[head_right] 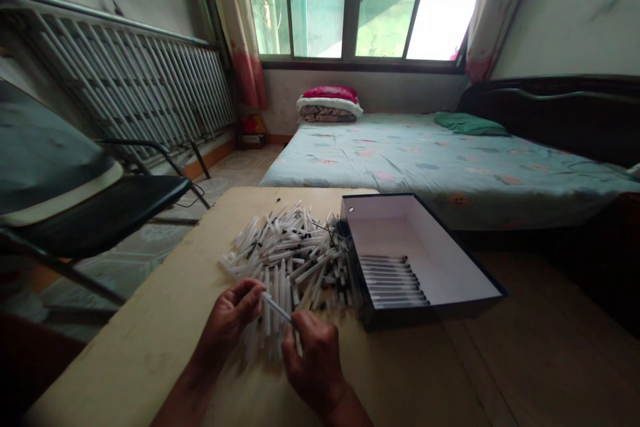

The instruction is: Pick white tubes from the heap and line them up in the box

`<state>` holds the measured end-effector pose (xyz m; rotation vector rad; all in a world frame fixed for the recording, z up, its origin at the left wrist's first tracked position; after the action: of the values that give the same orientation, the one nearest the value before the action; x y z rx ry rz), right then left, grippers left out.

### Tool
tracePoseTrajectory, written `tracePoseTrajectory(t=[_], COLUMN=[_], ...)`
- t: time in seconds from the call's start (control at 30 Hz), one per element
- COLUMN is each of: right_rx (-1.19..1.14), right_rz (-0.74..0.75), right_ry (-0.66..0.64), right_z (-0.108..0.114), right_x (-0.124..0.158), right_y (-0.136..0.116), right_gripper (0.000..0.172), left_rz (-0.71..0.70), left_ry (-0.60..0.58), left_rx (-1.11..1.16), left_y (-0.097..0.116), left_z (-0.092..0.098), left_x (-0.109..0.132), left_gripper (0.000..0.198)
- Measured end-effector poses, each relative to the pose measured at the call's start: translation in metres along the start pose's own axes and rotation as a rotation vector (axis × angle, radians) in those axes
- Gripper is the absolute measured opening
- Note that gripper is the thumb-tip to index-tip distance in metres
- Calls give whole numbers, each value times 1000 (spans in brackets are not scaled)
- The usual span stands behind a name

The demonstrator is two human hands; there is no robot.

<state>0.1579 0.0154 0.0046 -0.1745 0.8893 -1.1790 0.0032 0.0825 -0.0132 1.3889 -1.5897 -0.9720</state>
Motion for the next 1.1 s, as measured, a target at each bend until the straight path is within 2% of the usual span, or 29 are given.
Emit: tracePoseTrajectory(t=[0.1, 0.27, 0.4, 0.6, 0.83, 0.97, 1.1], right_rx=[6, 11, 102, 181, 133, 56, -105], right_rz=[7, 32, 46, 65, 43, 35, -52], right_ry=[-9, -48, -31, 32, 101, 73, 80], right_z=[-1, -6, -10, -10, -12, -18, -18], right_x=[0, 0, 1, 2, 4, 7, 8], right_y=[-2, -7, -10, -14, -12, -8, -7], right_gripper=[12, 19, 22, 25, 27, 26, 28], left_rz=[25, 45, 11, -45, -54, -66, -71], left_ry=[4, 127, 192, 143, 112, 80, 77], left_rx=[-18, 184, 201, 234, 275, 277, 249], left_y=[0, -5, -8, -9, -6, -5, 1], left_z=[-5, -9, -11, -21, -32, -37, -41], left_x=[2, 7, 9, 12, 16, 16, 17], left_gripper=[20, 25, 29, 26, 25, 23, 26])
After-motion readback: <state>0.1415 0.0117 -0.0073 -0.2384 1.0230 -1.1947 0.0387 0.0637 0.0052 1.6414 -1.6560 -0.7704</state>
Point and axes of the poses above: each hand's wrist, its own x-axis away from the middle knuckle, its own z-axis out of the back of the hand, y = z × x, the point moved 6 cm from there along -x, towards the middle knuckle, and after that the axes turned 7 degrees about x, right-handed, at the moved point
